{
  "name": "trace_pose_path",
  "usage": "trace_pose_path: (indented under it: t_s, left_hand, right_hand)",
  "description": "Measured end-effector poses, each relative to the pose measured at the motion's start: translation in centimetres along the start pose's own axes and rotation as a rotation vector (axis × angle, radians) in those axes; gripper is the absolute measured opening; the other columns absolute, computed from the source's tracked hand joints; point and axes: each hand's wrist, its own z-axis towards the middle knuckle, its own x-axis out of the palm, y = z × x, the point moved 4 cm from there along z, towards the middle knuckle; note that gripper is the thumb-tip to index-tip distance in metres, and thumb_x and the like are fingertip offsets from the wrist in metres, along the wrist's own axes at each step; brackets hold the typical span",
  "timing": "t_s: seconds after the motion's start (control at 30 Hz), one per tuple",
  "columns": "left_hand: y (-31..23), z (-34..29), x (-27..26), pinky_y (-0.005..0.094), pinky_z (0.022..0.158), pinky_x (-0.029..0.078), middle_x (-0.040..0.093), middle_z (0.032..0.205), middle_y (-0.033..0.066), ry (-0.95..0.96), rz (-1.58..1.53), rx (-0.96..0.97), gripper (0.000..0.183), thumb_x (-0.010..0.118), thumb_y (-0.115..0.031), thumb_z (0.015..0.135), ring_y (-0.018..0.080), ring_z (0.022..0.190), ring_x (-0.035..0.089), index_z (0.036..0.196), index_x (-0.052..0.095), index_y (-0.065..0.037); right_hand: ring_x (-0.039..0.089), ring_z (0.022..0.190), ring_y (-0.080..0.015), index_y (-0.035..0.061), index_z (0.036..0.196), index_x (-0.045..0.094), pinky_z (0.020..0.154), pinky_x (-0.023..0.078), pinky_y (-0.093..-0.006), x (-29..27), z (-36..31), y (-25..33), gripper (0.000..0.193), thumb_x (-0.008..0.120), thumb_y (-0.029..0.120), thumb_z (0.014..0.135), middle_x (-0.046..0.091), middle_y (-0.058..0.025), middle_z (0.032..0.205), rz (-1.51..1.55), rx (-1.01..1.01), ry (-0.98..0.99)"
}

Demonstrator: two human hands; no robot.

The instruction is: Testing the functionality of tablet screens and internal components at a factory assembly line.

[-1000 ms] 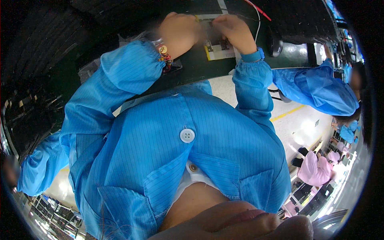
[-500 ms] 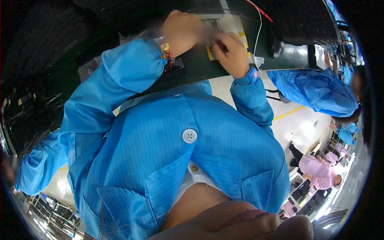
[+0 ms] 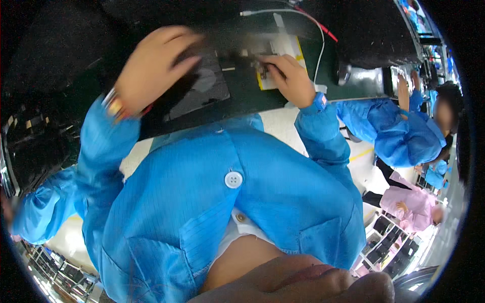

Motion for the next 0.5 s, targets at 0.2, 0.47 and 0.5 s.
trace_pose_path:
  t_s: [0.2,0.47,0.5]
  left_hand:
    - [3.6,-15.1,-1.6,0.0398,0.1,0.031,0.035,0.135,0.0177,-0.278,0.088,-0.563,0.043,0.052,-0.019,0.086,0.0347,0.123,0.036,0.128,0.043,-0.009]
    - [2.4,-15.9,2.1,0.0329,0.101,0.029,0.034,0.136,0.02,-0.713,-0.533,-0.775,0.047,0.04,-0.023,0.094,0.026,0.121,0.039,0.134,0.03,0.0]
    - [2.6,-15.7,2.0,0.0329,0.101,0.029,0.034,0.136,0.02,-0.712,-0.532,-0.776,0.047,0.04,-0.023,0.094,0.026,0.121,0.039,0.134,0.03,0.0]
  right_hand:
    - [0.054,0.088,-0.0343,0.0046,0.1,0.06,0.079,0.044,-0.0393,-1.7,1.9,-3.0,0.023,0.05,0.001,0.08,0.059,-0.0152,0.097,-0.184,-0.008,-0.22]
    - [0.056,0.082,-0.0323,0.006,0.094,0.063,0.071,0.047,-0.0374,-0.8,3.7,-2.9,0.023,0.052,-0.001,0.076,0.058,-0.0142,0.088,-0.262,0.029,-0.214]
    - [0.056,0.081,-0.0321,0.006,0.094,0.063,0.071,0.047,-0.0373,-0.7,3.7,-2.9,0.023,0.052,-0.001,0.075,0.058,-0.0141,0.088,-0.268,0.039,-0.223]
